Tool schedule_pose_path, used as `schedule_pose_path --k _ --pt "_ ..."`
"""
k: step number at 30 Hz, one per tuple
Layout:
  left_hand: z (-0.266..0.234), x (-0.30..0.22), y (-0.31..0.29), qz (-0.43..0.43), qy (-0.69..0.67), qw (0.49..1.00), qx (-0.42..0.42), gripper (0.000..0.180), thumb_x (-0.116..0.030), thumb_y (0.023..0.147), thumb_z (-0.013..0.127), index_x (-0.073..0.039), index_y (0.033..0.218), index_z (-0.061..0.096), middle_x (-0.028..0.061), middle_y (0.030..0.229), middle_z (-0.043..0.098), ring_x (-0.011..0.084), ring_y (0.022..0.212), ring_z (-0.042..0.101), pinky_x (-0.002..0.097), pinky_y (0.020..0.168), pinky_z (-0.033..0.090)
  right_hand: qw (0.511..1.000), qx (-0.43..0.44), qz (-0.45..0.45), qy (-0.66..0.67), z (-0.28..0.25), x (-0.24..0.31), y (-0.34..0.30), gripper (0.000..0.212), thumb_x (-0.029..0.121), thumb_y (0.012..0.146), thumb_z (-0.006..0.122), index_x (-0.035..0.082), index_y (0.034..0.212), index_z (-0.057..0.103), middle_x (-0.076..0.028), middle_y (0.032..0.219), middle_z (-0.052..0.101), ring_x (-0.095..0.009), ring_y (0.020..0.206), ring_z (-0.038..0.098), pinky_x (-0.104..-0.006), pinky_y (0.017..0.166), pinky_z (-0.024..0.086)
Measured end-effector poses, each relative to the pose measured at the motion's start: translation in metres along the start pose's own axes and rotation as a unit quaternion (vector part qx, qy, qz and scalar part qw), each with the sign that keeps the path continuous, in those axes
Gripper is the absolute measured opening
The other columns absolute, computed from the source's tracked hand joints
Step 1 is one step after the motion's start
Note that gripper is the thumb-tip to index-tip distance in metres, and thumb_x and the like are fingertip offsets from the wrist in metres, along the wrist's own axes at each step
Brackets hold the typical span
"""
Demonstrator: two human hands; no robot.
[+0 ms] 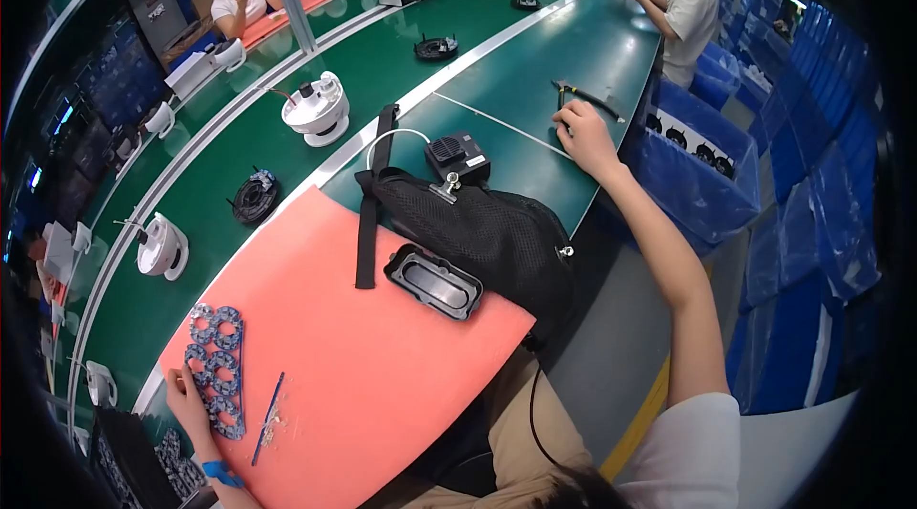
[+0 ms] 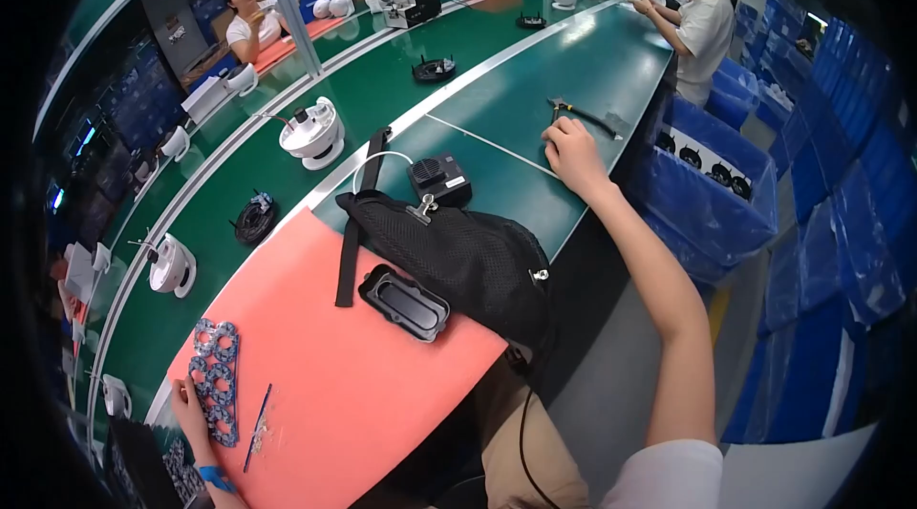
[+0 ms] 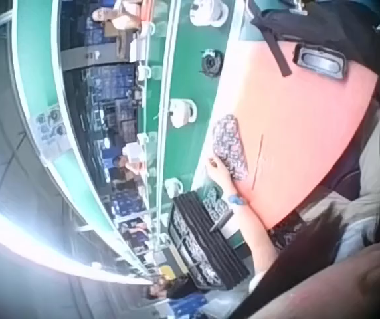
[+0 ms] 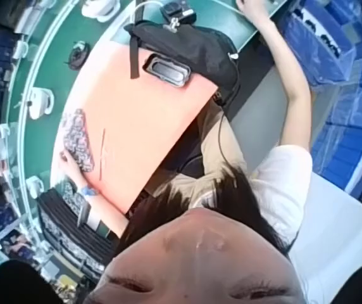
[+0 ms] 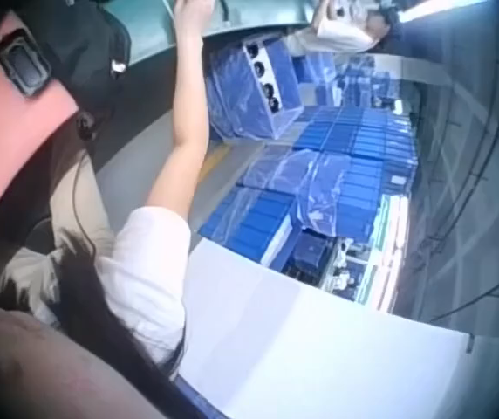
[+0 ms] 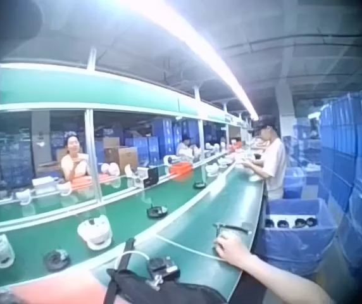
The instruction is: The person inspects and sorts small blue circuit boards by hand, manipulating components on them using a probe.
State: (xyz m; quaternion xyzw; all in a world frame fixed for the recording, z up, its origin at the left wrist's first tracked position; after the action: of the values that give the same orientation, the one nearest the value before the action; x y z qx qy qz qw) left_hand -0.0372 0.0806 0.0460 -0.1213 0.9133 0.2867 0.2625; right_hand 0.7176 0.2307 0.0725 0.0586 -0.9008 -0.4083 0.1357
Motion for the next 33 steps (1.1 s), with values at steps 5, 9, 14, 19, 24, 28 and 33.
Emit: schedule_pose_path --k 5,9,14,19,24,28,33 --pt "-0.033 0.002 -0.007 -0.008 -0.022 0.999 -0.025 0.03 -0.023 0.094 0.048 -0.002 0.073 0.044 -0.0004 0.058 0.033 0.0072 0.055 0.029 0.0272 0.049 0.024 0.997 0.019 -0.065 0.034 -0.016 0.002 0.028 0.006 0.001 0.071 0.059 0.004 0.075 0.063 -0.01 0.079 0.056 -0.028 0.081 0.056 -0.0363 0.072 0.047" --pt "-0.029 0.005 0.001 0.014 -0.04 0.999 -0.018 0.029 -0.021 0.094 0.048 -0.002 0.073 0.043 -0.0012 0.06 0.032 0.0067 0.057 0.028 0.0267 0.049 0.023 0.984 -0.015 -0.033 -0.176 -0.012 -0.096 0.063 0.024 0.004 0.078 0.052 -0.003 0.101 0.056 -0.018 0.115 0.054 -0.03 0.109 0.051 -0.0361 0.091 0.043" --pt "-0.029 0.007 -0.008 -0.012 -0.039 0.999 -0.012 0.029 -0.021 0.093 0.049 -0.002 0.073 0.045 -0.0016 0.06 0.035 0.0059 0.056 0.028 0.026 0.049 0.024 0.963 -0.021 0.151 -0.223 0.001 -0.101 0.071 0.023 0.009 0.079 0.05 0.0 0.099 0.057 -0.016 0.11 0.056 -0.03 0.106 0.053 -0.0388 0.088 0.045" --pt "-0.02 -0.005 0.0 0.018 -0.054 0.998 -0.038 0.029 -0.021 0.093 0.05 -0.001 0.074 0.047 -0.0014 0.059 0.036 0.0062 0.056 0.031 0.0253 0.049 0.026 0.966 -0.001 0.167 -0.197 -0.001 -0.1 0.067 0.016 0.014 0.08 0.051 0.004 0.089 0.06 -0.014 0.095 0.059 -0.031 0.091 0.058 -0.0413 0.077 0.05" --pt "0.079 -0.074 0.031 0.079 -0.018 0.997 0.004 0.024 -0.022 0.09 0.051 0.0 0.083 0.056 0.0115 0.056 0.05 0.0182 0.051 0.046 0.0349 0.049 0.037 0.952 -0.027 0.141 -0.269 -0.083 -0.137 0.007 0.013 0.01 0.073 0.049 0.003 0.082 0.057 -0.015 0.088 0.058 -0.033 0.089 0.056 -0.0444 0.077 0.046" --pt "0.244 -0.272 0.029 0.351 0.041 0.935 0.02 0.024 -0.025 0.08 0.056 -0.001 0.081 0.06 0.0199 0.087 0.06 0.0356 0.088 0.056 0.0438 0.078 0.046 0.956 -0.091 0.125 -0.248 -0.246 -0.153 -0.096 0.019 0.006 0.076 0.054 0.003 0.094 0.062 -0.015 0.099 0.06 -0.03 0.096 0.056 -0.0371 0.085 0.043" --pt "0.298 -0.497 -0.046 0.415 -0.248 0.862 0.152 0.022 -0.018 0.076 0.06 -0.001 0.089 0.058 0.0205 0.099 0.056 0.0371 0.093 0.053 0.0427 0.082 0.044 0.975 -0.107 0.113 -0.159 -0.342 -0.001 -0.16 0.013 -0.008 0.081 0.048 -0.003 0.09 0.055 -0.015 0.095 0.055 -0.027 0.093 0.055 -0.0311 0.084 0.042"
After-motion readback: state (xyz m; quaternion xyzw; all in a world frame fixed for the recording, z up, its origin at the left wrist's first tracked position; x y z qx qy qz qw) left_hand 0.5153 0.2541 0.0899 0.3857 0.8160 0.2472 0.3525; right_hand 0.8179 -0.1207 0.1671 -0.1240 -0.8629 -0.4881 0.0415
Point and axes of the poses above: each hand's wrist, its own y-axis towards the middle knuckle, its own z-axis out of the palm, x = y × z, the point moved 10 cm from there along y, towards the middle knuckle
